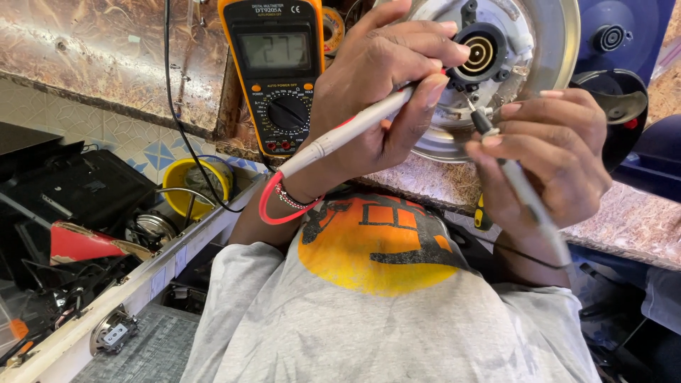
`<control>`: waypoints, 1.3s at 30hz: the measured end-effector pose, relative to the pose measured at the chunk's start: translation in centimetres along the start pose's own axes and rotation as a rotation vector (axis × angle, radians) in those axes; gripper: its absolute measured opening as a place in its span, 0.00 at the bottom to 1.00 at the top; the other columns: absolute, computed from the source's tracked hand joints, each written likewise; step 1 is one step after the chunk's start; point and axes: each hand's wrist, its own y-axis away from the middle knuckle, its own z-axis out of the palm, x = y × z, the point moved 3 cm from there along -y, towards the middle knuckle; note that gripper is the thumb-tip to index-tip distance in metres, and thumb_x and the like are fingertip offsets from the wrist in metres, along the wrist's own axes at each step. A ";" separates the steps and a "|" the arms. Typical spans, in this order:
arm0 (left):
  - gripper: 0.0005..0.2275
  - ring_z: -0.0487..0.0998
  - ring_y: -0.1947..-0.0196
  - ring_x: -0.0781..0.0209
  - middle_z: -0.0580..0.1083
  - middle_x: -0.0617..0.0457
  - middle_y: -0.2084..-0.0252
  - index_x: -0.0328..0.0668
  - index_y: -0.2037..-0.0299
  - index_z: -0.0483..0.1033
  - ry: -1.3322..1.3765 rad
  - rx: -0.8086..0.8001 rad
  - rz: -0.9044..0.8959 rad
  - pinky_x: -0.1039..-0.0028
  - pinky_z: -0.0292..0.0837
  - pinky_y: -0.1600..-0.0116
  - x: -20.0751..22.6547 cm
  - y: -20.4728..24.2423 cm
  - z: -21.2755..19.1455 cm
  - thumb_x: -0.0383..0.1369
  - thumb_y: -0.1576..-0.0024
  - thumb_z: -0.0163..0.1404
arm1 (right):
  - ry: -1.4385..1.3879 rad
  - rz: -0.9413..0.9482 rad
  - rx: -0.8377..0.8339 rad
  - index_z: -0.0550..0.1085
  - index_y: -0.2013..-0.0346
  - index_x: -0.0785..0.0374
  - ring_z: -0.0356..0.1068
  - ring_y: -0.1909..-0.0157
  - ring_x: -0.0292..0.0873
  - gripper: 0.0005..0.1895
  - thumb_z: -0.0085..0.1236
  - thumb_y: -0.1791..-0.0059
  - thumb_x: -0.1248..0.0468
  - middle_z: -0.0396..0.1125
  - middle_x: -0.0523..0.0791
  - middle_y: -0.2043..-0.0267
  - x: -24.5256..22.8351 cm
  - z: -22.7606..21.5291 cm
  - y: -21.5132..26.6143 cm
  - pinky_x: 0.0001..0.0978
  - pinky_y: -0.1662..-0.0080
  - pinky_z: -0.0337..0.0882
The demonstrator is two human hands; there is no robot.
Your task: The person uses a multimeter to test the electrical continuity of a circular metal component by touching the probes to various points on the device. They then use pliers to strip the insulation from a small wire attached to the component.
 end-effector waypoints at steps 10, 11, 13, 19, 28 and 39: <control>0.02 0.83 0.46 0.45 0.78 0.49 0.52 0.39 0.56 0.67 0.024 0.014 -0.011 0.49 0.64 0.28 0.1 -0.1 0.0 0.29 0.32 0.43 | 0.177 0.059 -0.174 0.77 0.52 0.70 0.63 0.46 0.59 0.21 0.39 0.39 0.58 0.69 0.58 0.57 -3.7 0.0 -0.6 0.58 0.40 0.64; 0.02 0.83 0.46 0.45 0.78 0.49 0.52 0.39 0.56 0.67 0.024 0.012 -0.010 0.49 0.64 0.28 0.2 -0.2 0.0 0.29 0.32 0.43 | 0.178 0.060 -0.172 0.77 0.52 0.70 0.63 0.46 0.59 0.21 0.39 0.39 0.58 0.69 0.58 0.57 -3.4 0.0 0.1 0.58 0.40 0.64; 0.03 0.83 0.47 0.44 0.79 0.48 0.52 0.39 0.57 0.66 0.028 0.010 -0.025 0.49 0.64 0.28 0.3 -0.3 0.0 0.29 0.32 0.42 | 0.195 0.041 -0.103 0.75 0.54 0.65 0.58 0.48 0.53 0.13 0.47 0.41 0.59 0.59 0.50 0.56 -2.7 -0.3 1.4 0.57 0.39 0.67; 0.03 0.82 0.46 0.44 0.79 0.47 0.52 0.38 0.57 0.67 0.028 0.012 -0.013 0.50 0.64 0.28 0.3 -0.2 -0.1 0.28 0.33 0.43 | 0.170 -0.093 -0.007 0.80 0.61 0.60 0.65 0.55 0.53 0.15 0.48 0.41 0.57 0.63 0.49 0.61 -1.5 -0.5 2.5 0.57 0.44 0.67; 0.02 0.82 0.46 0.44 0.79 0.47 0.54 0.39 0.57 0.66 0.033 0.017 0.012 0.48 0.64 0.29 0.0 0.3 0.0 0.28 0.33 0.43 | 0.116 -0.150 0.054 0.79 0.64 0.65 0.68 0.59 0.54 0.17 0.47 0.42 0.59 0.71 0.53 0.64 -1.0 -0.8 2.9 0.55 0.48 0.69; 0.03 0.82 0.46 0.44 0.80 0.46 0.53 0.37 0.58 0.66 0.033 0.003 0.029 0.51 0.64 0.29 -0.4 0.4 0.1 0.28 0.33 0.42 | 0.108 -0.151 -0.011 0.78 0.61 0.65 0.66 0.57 0.53 0.16 0.49 0.41 0.57 0.69 0.53 0.60 -0.2 -1.5 3.7 0.50 0.45 0.68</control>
